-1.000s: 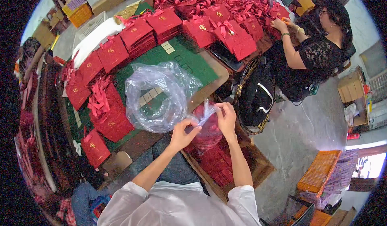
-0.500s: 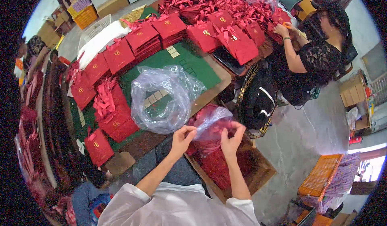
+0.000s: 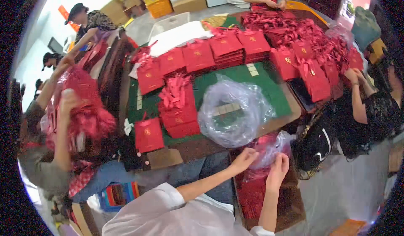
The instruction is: The person takes ribbon handles out of a plastic bag and attaches them to red paper gift bags by hand.
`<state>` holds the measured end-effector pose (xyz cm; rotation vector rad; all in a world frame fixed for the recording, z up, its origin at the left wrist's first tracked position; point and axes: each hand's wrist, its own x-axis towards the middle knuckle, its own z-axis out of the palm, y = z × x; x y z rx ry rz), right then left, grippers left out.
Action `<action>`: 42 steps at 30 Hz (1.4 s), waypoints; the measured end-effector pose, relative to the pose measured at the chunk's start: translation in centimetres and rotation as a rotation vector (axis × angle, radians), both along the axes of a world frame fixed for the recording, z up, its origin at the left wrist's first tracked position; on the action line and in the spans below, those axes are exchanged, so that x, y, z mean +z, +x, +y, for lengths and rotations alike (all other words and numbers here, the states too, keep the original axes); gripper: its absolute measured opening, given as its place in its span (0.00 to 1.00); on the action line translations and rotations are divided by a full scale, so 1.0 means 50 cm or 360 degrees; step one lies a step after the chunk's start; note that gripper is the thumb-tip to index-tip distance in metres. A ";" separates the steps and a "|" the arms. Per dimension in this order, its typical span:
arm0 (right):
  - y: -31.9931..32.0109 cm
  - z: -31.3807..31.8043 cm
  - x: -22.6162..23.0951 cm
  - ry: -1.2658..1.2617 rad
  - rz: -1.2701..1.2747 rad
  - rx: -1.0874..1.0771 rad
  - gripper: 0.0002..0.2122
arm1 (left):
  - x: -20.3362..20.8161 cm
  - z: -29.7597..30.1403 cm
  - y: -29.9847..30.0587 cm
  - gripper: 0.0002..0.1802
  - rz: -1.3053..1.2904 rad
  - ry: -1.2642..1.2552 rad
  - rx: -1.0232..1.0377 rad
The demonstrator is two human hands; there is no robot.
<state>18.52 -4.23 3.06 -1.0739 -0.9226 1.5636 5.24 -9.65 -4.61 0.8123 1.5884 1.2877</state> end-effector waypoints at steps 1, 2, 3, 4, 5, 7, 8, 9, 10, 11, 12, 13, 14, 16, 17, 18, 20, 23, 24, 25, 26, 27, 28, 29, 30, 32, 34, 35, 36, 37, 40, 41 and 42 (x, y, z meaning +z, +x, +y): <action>0.000 -0.006 0.010 -0.0023 -0.0014 0.0010 0.06 | 0.006 0.015 0.013 0.31 -0.0151 -0.0046 -0.0073; 0.006 -0.010 0.020 -0.0057 -0.0039 0.0009 0.05 | 0.024 0.026 0.014 0.31 -0.0169 -0.0061 -0.0085; 0.013 -0.014 0.010 -0.0080 -0.0026 0.0015 0.06 | 0.052 0.041 0.018 0.28 -0.0462 -0.0203 -0.0095; 0.016 -0.018 0.005 -0.0095 -0.0018 0.0012 0.06 | 0.074 0.056 0.019 0.25 -0.0757 -0.0348 -0.0113; 0.000 -0.030 0.016 -0.0118 0.0142 0.0119 0.06 | 0.082 0.059 -0.005 0.23 -0.0974 -0.0364 -0.0165; 0.005 -0.026 -0.051 -0.0225 0.0325 0.0084 0.05 | 0.074 0.059 -0.018 0.20 -0.1248 -0.0287 -0.0311; -0.012 -0.034 -0.050 -0.0187 0.0338 0.0159 0.05 | 0.040 0.059 -0.039 0.18 -0.1268 -0.0197 -0.0325; -0.013 -0.037 -0.052 -0.0213 0.0369 0.0181 0.06 | 0.014 0.057 -0.046 0.14 -0.1399 -0.0114 -0.0176; -0.001 -0.046 -0.068 -0.0252 0.0403 0.0194 0.06 | 0.019 0.051 -0.037 0.14 -0.1386 -0.0114 -0.0173; 0.047 -0.047 -0.088 -0.0135 0.0106 0.0170 0.06 | 0.026 0.044 -0.026 0.13 -0.1053 -0.0043 -0.0245; 0.081 -0.048 -0.103 -0.0006 -0.0171 0.0162 0.05 | 0.032 0.038 -0.027 0.12 -0.0698 0.0032 -0.0299; 0.058 -0.065 -0.060 -0.0207 0.0144 -0.0033 0.05 | 0.010 0.042 -0.030 0.11 -0.1075 0.0022 -0.0179; 0.043 -0.078 -0.015 -0.0052 0.0048 -0.0020 0.05 | -0.009 0.057 -0.029 0.10 -0.1447 0.0055 -0.0052; 0.154 -0.078 -0.134 -0.0305 0.0066 -0.0281 0.16 | -0.006 0.065 0.008 0.10 -0.1099 0.0216 0.0107; 0.166 -0.080 -0.149 -0.0327 0.0010 -0.0244 0.18 | -0.007 0.079 -0.005 0.10 -0.1548 0.0111 0.0192; 0.183 -0.078 -0.171 -0.0342 -0.0055 -0.0203 0.20 | -0.010 0.088 -0.017 0.10 -0.2009 0.0021 0.0273; 0.135 -0.071 -0.193 -0.0561 -0.0201 -0.0284 0.20 | -0.051 0.079 -0.094 0.08 -0.2202 0.0318 0.0087; 0.211 -0.073 -0.201 -0.0239 -0.0693 -0.0442 0.22 | 0.075 0.089 -0.015 0.11 -0.2111 -0.0144 0.0159; 0.213 -0.066 -0.200 0.0166 -0.0945 -0.0522 0.22 | 0.102 0.092 -0.010 0.12 -0.1986 -0.0325 0.0269; 0.194 -0.041 -0.187 0.0465 -0.0892 -0.0357 0.22 | 0.073 0.083 -0.034 0.16 -0.1856 -0.0319 0.0075; 0.170 -0.023 -0.175 0.0491 -0.0874 -0.0335 0.22 | 0.043 0.076 -0.051 0.16 -0.1848 -0.0283 0.0092; 0.127 0.000 -0.150 0.0648 -0.0841 -0.0132 0.24 | 0.008 0.071 -0.070 0.17 -0.1752 -0.0262 -0.0142; 0.114 0.012 -0.132 0.0766 -0.0847 0.0023 0.25 | 0.008 0.071 -0.065 0.18 -0.1672 -0.0294 -0.0418; 0.110 0.026 -0.123 0.0606 -0.0673 0.0256 0.27 | 0.007 0.069 -0.052 0.17 -0.1457 -0.0333 -0.0416; 0.130 0.044 -0.149 0.0619 -0.0814 0.0289 0.22 | 0.007 0.065 -0.046 0.17 -0.1478 -0.0341 -0.0465; 0.145 0.076 -0.167 0.0670 -0.1132 0.0465 0.16 | -0.014 0.045 -0.041 0.15 -0.1333 0.0058 -0.0549; 0.098 0.081 -0.133 0.0610 -0.1190 0.0432 0.14 | -0.020 0.035 -0.073 0.16 -0.1106 -0.0130 -0.0427; 0.162 0.099 -0.194 0.0625 -0.1217 0.0240 0.14 | 0.046 0.053 -0.058 0.16 -0.0899 -0.0401 -0.0627; 0.132 0.105 -0.179 0.0505 -0.1295 0.0176 0.15 | 0.026 0.039 -0.066 0.17 -0.0864 0.0024 -0.0449; 0.118 0.135 -0.186 0.0712 -0.1102 0.0295 0.14 | -0.004 0.038 -0.096 0.18 -0.0748 -0.0068 -0.0408; 0.133 0.159 -0.199 0.0753 -0.1272 0.0118 0.10 | 0.000 0.045 -0.097 0.18 -0.2126 0.0130 -0.0079; 0.180 0.167 -0.225 0.0573 -0.1311 0.0103 0.09 | 0.030 0.052 -0.083 0.17 -0.2211 -0.0060 0.0073; 0.224 0.174 -0.245 0.0408 -0.1328 0.0089 0.09 | 0.052 0.057 -0.075 0.16 -0.2267 -0.0241 0.0228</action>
